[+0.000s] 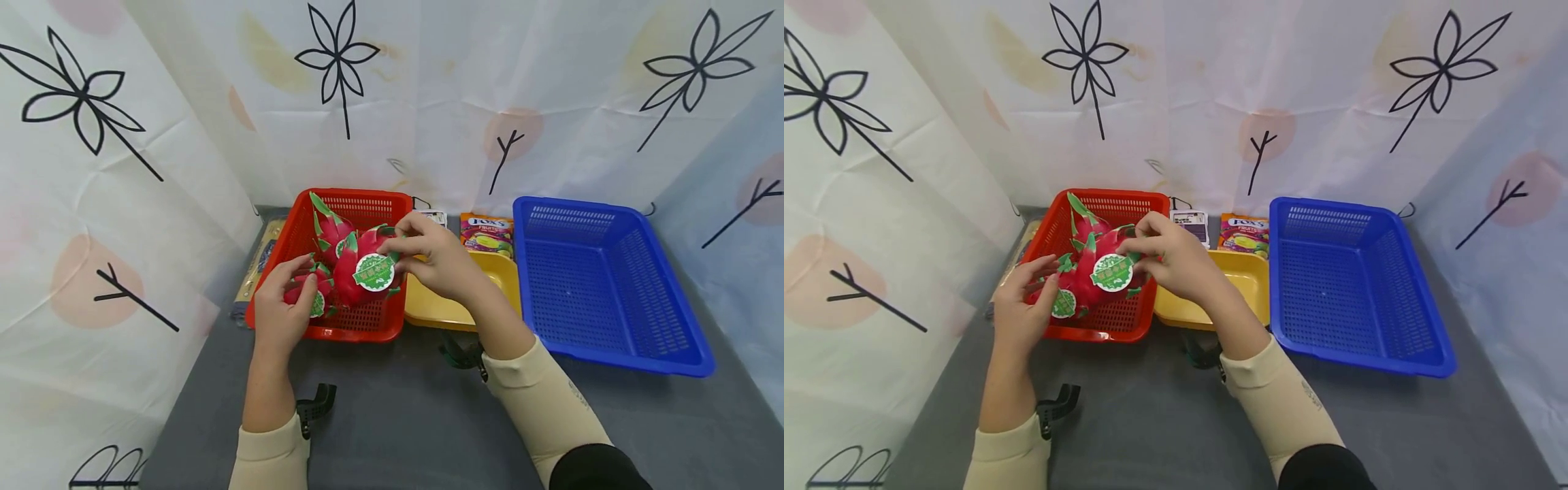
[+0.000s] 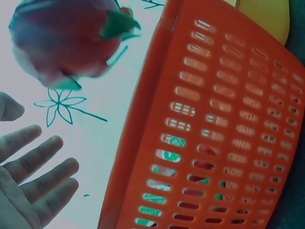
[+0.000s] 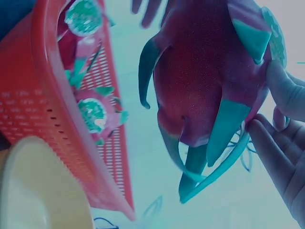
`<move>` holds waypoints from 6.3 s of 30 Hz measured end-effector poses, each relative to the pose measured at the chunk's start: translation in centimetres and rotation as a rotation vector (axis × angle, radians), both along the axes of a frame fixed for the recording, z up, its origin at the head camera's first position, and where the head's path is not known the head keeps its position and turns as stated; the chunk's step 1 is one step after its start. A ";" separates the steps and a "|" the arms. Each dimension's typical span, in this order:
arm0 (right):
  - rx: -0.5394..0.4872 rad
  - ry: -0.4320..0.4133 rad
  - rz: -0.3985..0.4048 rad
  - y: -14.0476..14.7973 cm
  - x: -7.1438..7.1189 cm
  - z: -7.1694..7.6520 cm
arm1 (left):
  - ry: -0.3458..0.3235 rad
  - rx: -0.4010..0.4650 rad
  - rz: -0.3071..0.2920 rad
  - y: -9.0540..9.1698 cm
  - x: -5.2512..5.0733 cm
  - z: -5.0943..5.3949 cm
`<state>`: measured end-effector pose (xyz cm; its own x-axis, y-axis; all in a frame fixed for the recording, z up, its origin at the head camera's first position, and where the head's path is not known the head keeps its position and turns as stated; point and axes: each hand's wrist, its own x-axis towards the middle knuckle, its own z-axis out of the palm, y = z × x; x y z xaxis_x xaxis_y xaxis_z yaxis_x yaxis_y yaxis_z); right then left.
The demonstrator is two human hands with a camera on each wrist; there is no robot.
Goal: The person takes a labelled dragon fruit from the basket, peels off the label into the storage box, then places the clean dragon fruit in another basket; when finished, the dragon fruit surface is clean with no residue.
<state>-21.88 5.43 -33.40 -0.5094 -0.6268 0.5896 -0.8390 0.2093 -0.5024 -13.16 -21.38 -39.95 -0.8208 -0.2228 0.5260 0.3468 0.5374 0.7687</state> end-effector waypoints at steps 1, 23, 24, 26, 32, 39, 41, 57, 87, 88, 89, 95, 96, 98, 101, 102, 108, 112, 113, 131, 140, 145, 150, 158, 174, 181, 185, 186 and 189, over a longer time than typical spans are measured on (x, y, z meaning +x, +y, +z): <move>-0.021 -0.007 -0.010 0.4 0.5 0.0 | 0.005 0.000 -0.011 0.1 0.0 0.0; -0.197 -0.074 -0.268 9.1 11.3 -2.8 | 0.200 -0.040 0.251 -3.4 3.0 -5.1; -0.198 -0.078 -0.275 9.4 11.7 -3.0 | 0.201 -0.050 0.272 -4.0 3.0 -5.8; -0.201 -0.089 -0.293 9.9 12.5 -3.6 | 0.203 -0.073 0.308 -4.8 3.2 -6.7; -0.225 -0.131 -0.324 10.4 13.9 -5.3 | 0.123 -0.111 0.369 -6.4 3.4 -8.9; -0.185 -0.198 -0.388 10.5 15.4 -7.0 | 0.107 -0.066 0.342 -6.4 3.0 -10.4; -0.181 -0.204 -0.409 10.5 15.8 -7.7 | 0.130 -0.037 0.335 -6.3 2.7 -10.6; -0.047 -0.248 -0.649 9.7 16.2 -12.4 | 0.134 0.078 0.370 -6.0 2.5 -11.3; -0.042 -0.443 -0.632 10.0 15.2 -12.3 | 0.295 -0.015 0.294 1.2 4.9 -3.0; -0.043 -0.446 -0.629 10.0 15.2 -12.3 | 0.323 -0.022 0.250 1.9 5.1 -2.4; -0.043 -0.448 -0.626 10.1 15.1 -12.3 | 0.350 -0.023 0.201 2.6 5.2 -1.9; -0.055 -0.489 -0.607 10.1 15.0 -12.2 | 0.382 -0.006 -0.073 5.5 5.2 -1.1; -0.057 -0.494 -0.606 10.1 15.0 -12.2 | 0.372 -0.004 -0.112 5.9 5.2 -1.2; -0.063 -0.504 -0.604 10.2 14.9 -12.2 | 0.347 -0.005 -0.186 6.6 5.1 -1.6; -0.074 -0.527 -0.595 10.2 14.9 -12.1 | 0.321 -0.002 -0.307 7.8 4.9 -2.1; -0.079 -0.540 -0.589 10.2 14.8 -12.1 | 0.312 0.000 -0.351 8.2 4.8 -2.2; -0.098 -0.632 -0.540 10.4 14.4 -12.0 | 0.264 0.013 -0.604 10.8 4.7 -2.9; -0.102 -0.663 -0.531 10.6 14.2 -12.1 | 0.178 0.020 -0.710 12.2 4.8 -3.5; -0.100 -0.667 -0.528 10.6 14.1 -12.1 | 0.140 0.029 -0.725 12.4 4.9 -3.7; -0.104 -0.708 -0.481 11.0 13.3 -12.4 | -0.228 0.155 -0.836 14.8 4.5 -9.0; -0.141 -0.615 -0.506 11.1 13.6 -12.9 | -0.369 0.175 -0.843 15.0 3.7 -11.0; -0.167 -0.416 -0.516 10.9 14.0 -13.4 | -0.399 0.173 -0.818 14.8 3.7 -11.2; -0.132 -0.351 -0.526 10.7 14.1 -13.1 | -0.391 0.161 -0.799 14.8 3.6 -11.2; -0.089 -0.255 -0.627 10.0 15.1 -12.2 | -0.395 0.141 -0.773 14.7 3.6 -11.3; -0.178 -0.737 -0.767 7.4 17.3 -10.7 | -0.349 -0.071 -0.676 14.9 3.6 -11.1; -0.196 -0.857 -0.804 6.8 17.1 -10.4 | -0.327 -0.094 -0.677 14.9 3.8 -11.2; -0.231 -0.887 -0.806 6.7 17.1 -9.9 | -0.314 -0.099 -0.683 14.9 3.8 -11.2; -0.246 -0.884 -0.800 6.7 17.2 -9.7 | -0.313 -0.097 -0.684 14.9 3.9 -11.2; -0.300 -0.878 -0.772 6.8 17.2 -8.9 | -0.298 -0.093 -0.689 14.9 3.8 -11.2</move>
